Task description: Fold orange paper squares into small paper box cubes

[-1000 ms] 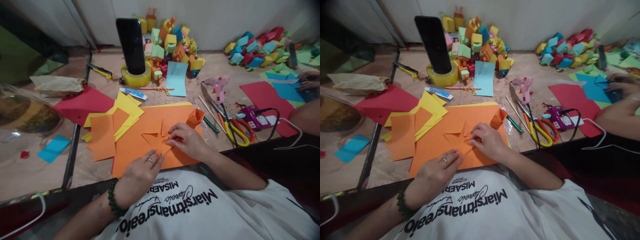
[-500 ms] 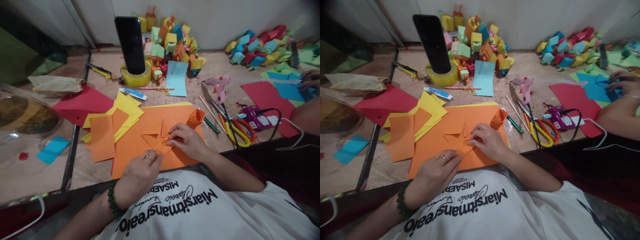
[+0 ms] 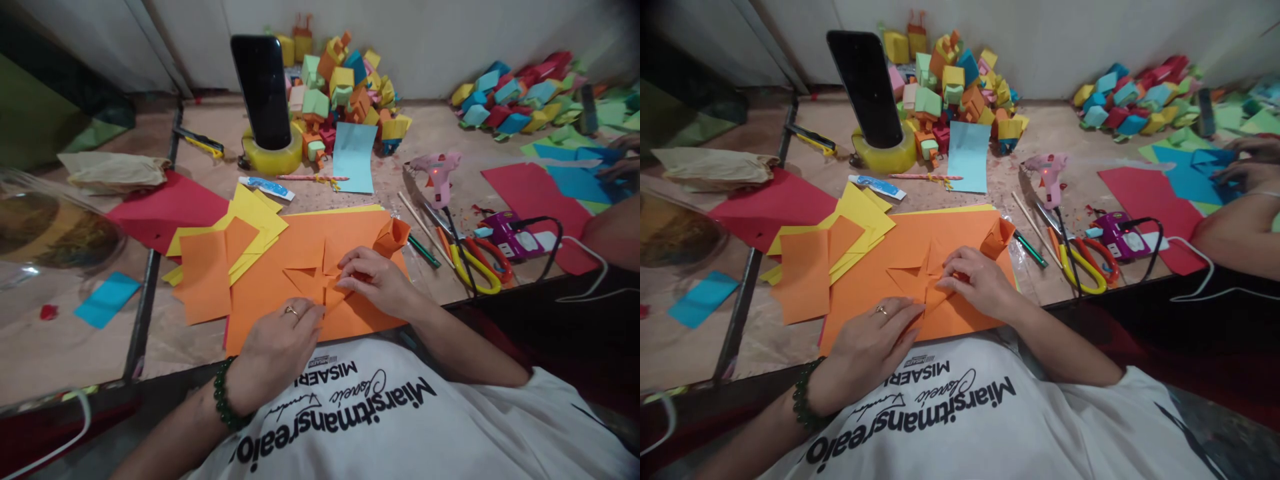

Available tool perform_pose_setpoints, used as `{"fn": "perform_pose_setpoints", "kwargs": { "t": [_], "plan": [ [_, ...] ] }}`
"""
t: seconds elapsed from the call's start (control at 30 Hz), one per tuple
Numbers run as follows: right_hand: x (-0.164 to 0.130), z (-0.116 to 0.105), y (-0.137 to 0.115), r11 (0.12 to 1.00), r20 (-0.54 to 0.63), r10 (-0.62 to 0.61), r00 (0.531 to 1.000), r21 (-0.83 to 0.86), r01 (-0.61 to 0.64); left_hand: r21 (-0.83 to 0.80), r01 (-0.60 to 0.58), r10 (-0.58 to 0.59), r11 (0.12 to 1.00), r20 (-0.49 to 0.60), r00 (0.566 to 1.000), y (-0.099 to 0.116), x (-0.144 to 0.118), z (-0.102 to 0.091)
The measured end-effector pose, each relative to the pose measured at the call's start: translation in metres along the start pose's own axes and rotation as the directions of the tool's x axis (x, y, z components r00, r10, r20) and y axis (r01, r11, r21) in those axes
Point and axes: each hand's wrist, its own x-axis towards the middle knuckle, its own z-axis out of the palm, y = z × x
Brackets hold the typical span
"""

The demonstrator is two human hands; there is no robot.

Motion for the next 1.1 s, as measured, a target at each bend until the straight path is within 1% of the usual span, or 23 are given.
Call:
{"fn": "perform_pose_setpoints", "kwargs": {
  "t": [0.07, 0.2, 0.3, 0.4, 0.47, 0.6, 0.67, 0.8, 0.93, 1.1],
  "plan": [
    [0.0002, -0.0005, -0.0001, 1.0, 0.0, 0.009, 1.0, 0.006, -0.009, -0.012, -0.002, 0.002, 1.0, -0.001, 1.0, 0.0002, -0.0008, 0.0002],
    [0.0002, 0.0021, 0.0007, 0.998, -0.022, 0.018, 1.0, -0.057, -0.019, -0.01, -0.018, 0.018, 1.0, 0.036, 0.999, -0.0017, -0.0043, 0.001],
    [0.0003, 0.0041, 0.0009, 0.994, -0.029, 0.011, 1.0, -0.105, -0.014, -0.026, -0.029, 0.031, 0.999, 0.082, 0.996, -0.0038, -0.0052, 0.001],
    [0.0006, 0.0046, 0.0004, 0.992, -0.027, 0.0, 1.0, -0.123, -0.003, -0.069, -0.016, 0.025, 0.997, 0.133, 0.991, -0.0046, -0.0043, 0.0007],
    [0.0006, 0.0047, 0.0004, 0.992, -0.031, -0.002, 1.0, -0.127, -0.002, -0.073, -0.011, 0.021, 0.997, 0.125, 0.992, -0.004, -0.0034, 0.001],
    [0.0003, 0.0048, 0.0022, 0.992, -0.032, -0.014, 0.999, -0.125, 0.01, -0.038, 0.013, -0.011, 0.999, 0.054, 0.998, -0.0017, -0.0013, 0.0021],
    [0.0001, 0.0049, 0.0033, 0.992, -0.031, -0.027, 0.999, -0.124, 0.023, -0.047, 0.019, -0.017, 0.999, 0.038, 0.999, -0.001, -0.0007, 0.0025],
    [-0.0002, 0.0052, 0.0035, 0.989, -0.039, -0.052, 0.998, -0.138, 0.046, -0.053, 0.014, -0.01, 0.999, 0.067, 0.998, -0.0014, -0.0012, 0.0021],
    [-0.001, 0.006, 0.0021, 0.983, -0.039, -0.052, 0.998, -0.176, 0.045, -0.044, -0.002, 0.006, 0.999, 0.097, 0.995, -0.0031, -0.0018, 0.0014],
    [-0.0014, 0.0081, 0.0004, 0.972, -0.066, -0.055, 0.996, -0.232, 0.038, -0.026, -0.101, 0.104, 0.995, 0.131, 0.986, -0.0039, 0.0032, 0.0024]
  ]
}}
